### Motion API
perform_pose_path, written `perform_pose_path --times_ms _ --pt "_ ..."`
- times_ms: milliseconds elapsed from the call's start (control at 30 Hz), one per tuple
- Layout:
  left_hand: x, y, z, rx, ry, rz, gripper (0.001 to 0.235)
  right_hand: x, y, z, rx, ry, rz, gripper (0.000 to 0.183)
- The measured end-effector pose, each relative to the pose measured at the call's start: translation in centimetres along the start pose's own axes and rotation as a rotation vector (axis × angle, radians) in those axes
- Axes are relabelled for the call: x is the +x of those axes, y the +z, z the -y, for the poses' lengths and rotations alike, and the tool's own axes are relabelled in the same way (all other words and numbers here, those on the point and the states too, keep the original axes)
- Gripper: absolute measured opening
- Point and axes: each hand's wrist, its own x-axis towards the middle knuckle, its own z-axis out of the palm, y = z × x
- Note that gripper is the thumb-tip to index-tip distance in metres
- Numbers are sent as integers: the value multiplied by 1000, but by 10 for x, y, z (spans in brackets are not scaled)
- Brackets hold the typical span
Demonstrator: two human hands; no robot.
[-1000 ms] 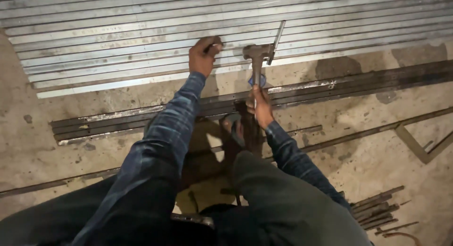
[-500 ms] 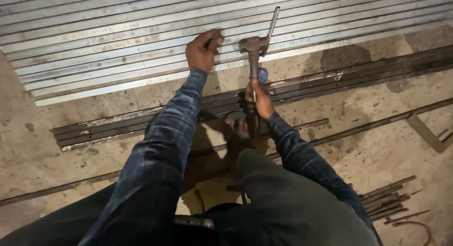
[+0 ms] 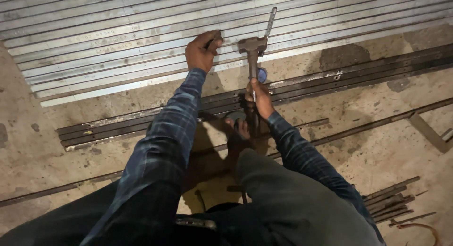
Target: Hammering and aligning thin metal strips on a concrete floor.
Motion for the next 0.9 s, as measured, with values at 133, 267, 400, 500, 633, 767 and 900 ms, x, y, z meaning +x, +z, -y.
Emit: perform_pose_path --times_ms 133,267,400,500,633,767,900 --pt "0 1 2 53 28 -21 28 1 0 -1 3 -5 10 51" --pt "-3 -1 -3 224 80 -35 27 6 -6 -11 12 -2 10 49" --pt "-5 0 5 418 415 -106 19 3 -1 -2 -99 -37 -97 42" --pt "-8 0 0 522 475 -72 15 -23 22 37 -260 -58 -177 35" --pt "-8 5 8 548 452 -7 20 -55 45 86 -626 -331 -245 33" --pt "-9 6 18 632 468 44 18 -56 46 68 -983 -752 -385 38" --pt "11 10 35 656 575 -36 32 -31 26 68 -1098 -848 -422 44"
